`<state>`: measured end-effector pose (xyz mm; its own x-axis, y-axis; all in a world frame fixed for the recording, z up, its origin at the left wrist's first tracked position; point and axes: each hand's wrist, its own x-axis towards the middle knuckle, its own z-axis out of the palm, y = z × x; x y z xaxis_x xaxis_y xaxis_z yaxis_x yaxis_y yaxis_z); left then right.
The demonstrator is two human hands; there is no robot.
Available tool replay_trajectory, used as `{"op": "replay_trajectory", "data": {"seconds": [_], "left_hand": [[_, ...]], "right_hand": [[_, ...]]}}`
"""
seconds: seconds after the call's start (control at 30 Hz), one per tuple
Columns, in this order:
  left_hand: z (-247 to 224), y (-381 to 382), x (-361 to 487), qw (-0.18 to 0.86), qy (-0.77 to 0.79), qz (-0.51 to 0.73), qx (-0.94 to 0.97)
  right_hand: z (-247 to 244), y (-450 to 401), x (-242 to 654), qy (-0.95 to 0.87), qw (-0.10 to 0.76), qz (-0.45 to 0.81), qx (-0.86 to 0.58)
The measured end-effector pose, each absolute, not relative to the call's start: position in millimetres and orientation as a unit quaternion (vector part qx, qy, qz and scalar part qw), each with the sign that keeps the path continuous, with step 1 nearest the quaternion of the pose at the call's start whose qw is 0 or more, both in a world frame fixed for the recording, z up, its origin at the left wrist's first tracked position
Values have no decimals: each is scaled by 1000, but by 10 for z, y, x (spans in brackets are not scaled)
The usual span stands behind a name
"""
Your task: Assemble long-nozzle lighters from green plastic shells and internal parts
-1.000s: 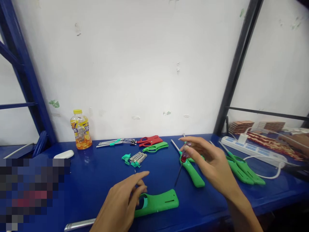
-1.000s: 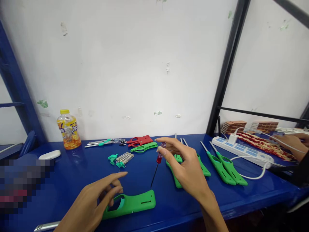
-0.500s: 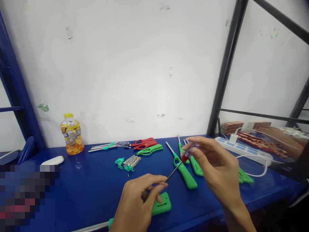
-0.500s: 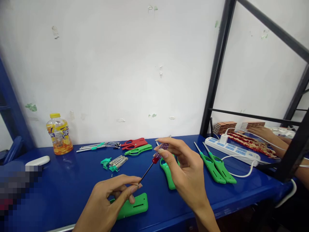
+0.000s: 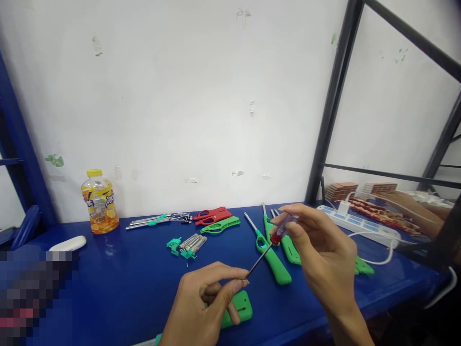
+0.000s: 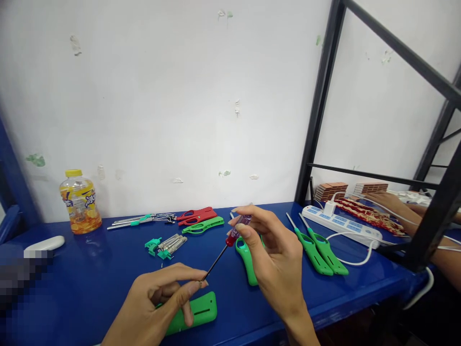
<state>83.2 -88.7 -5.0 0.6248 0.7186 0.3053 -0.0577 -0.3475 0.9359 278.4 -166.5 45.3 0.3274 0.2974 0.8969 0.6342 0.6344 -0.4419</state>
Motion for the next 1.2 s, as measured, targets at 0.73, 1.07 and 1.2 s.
{"op": "replay_trajectory", "data": {"seconds": [0.73, 1.07, 1.2], "left_hand": [[-52, -918, 849, 559, 238, 346, 715], [-1, -970, 865, 530, 296, 340, 718], [-28, -951, 858, 484, 281, 372, 740]], "right_hand": [[446, -1649, 2712, -539, 718, -118, -424], [456, -1660, 2712, -540, 724, -107, -414], [468, -1676, 2724, -565, 695, -96, -434]]}}
